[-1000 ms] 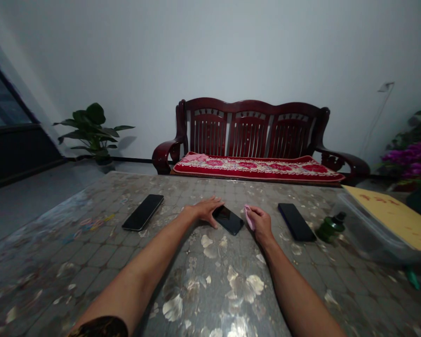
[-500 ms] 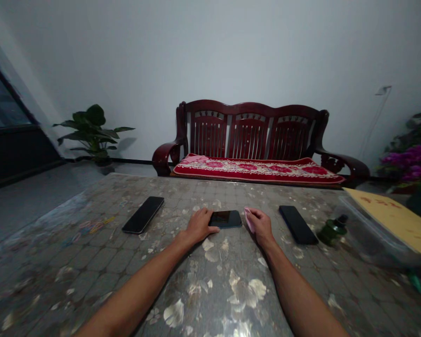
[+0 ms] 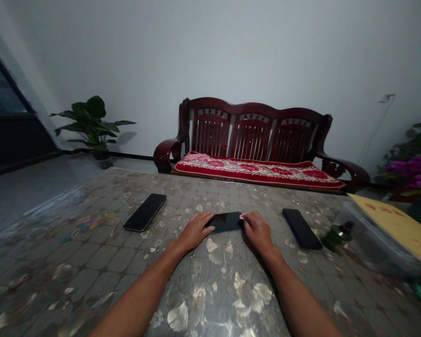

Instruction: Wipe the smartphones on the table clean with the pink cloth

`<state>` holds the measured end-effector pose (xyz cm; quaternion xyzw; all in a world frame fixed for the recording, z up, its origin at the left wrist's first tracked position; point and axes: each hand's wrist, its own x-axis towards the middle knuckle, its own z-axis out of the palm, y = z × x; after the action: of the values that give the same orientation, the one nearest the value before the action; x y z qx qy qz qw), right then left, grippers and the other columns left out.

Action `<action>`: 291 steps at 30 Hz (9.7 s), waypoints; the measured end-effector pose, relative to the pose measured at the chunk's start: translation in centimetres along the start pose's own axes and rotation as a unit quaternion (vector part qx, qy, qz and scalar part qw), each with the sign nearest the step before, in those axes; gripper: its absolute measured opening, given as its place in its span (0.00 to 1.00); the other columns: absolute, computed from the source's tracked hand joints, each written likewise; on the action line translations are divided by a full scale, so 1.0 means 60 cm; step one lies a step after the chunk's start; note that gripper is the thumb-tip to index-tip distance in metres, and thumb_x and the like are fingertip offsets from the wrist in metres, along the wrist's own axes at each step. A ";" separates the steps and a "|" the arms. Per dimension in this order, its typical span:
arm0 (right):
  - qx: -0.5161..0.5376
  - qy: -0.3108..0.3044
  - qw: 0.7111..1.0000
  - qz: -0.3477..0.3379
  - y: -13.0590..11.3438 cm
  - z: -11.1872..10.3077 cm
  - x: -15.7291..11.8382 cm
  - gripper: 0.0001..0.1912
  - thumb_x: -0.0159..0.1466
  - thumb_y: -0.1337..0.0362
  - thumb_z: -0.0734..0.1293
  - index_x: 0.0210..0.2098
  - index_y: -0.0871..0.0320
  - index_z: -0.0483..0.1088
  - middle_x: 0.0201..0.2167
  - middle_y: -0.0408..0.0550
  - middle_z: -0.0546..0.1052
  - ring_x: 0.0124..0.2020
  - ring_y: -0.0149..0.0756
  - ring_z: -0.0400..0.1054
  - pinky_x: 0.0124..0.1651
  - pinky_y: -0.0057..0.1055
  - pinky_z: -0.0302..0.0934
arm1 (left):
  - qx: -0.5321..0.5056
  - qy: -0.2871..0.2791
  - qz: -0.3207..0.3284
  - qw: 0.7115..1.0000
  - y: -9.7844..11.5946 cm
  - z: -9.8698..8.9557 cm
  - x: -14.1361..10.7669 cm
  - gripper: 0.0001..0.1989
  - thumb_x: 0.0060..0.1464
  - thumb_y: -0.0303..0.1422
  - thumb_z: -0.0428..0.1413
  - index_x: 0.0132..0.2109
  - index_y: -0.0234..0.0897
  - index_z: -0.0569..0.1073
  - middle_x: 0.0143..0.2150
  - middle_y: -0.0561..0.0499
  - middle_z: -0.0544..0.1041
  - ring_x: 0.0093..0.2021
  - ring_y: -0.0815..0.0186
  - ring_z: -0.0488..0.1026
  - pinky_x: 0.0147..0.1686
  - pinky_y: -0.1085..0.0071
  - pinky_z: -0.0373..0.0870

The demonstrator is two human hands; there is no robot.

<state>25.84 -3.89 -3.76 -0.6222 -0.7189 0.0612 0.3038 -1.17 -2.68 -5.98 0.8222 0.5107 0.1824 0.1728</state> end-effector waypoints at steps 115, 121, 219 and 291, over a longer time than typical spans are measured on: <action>-0.112 -0.060 0.979 -0.161 -0.075 0.019 -0.028 0.14 0.71 0.70 0.63 0.44 0.51 0.80 0.38 0.48 0.76 0.41 0.38 0.66 0.43 0.31 0.54 | 0.066 -0.023 -0.043 0.997 0.014 -0.031 -0.006 0.28 0.64 0.42 0.58 0.67 0.39 0.66 0.73 0.36 0.60 0.75 0.46 0.52 0.72 0.44 0.46; -0.141 -0.031 0.985 -0.092 -0.043 0.003 -0.021 0.14 0.70 0.71 0.63 0.42 0.53 0.80 0.37 0.50 0.76 0.41 0.39 0.66 0.43 0.31 0.54 | 0.070 -0.033 -0.050 0.996 0.019 -0.036 -0.006 0.28 0.64 0.41 0.57 0.68 0.38 0.66 0.74 0.36 0.59 0.75 0.47 0.51 0.72 0.45 0.45; -0.130 -0.012 0.991 -0.021 -0.013 0.001 -0.018 0.15 0.69 0.72 0.63 0.44 0.53 0.81 0.38 0.50 0.76 0.42 0.39 0.69 0.44 0.31 0.57 | 0.102 -0.015 0.095 0.990 0.003 -0.006 -0.009 0.30 0.63 0.40 0.59 0.68 0.34 0.63 0.73 0.34 0.61 0.74 0.49 0.55 0.71 0.49 0.56; -0.031 0.128 0.981 -0.140 -0.052 0.012 0.001 0.14 0.71 0.70 0.61 0.46 0.55 0.78 0.37 0.51 0.74 0.40 0.41 0.66 0.43 0.33 0.58 | 0.103 -0.045 0.003 0.994 0.056 -0.060 -0.007 0.15 0.70 0.37 0.49 0.57 0.44 0.75 0.47 0.47 0.84 0.47 0.57 0.82 0.43 0.70 0.72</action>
<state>22.78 -4.33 -2.84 -0.5273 -0.7556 -0.0840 0.3794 -0.48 -4.11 -1.30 0.8445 0.5161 0.0923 0.1095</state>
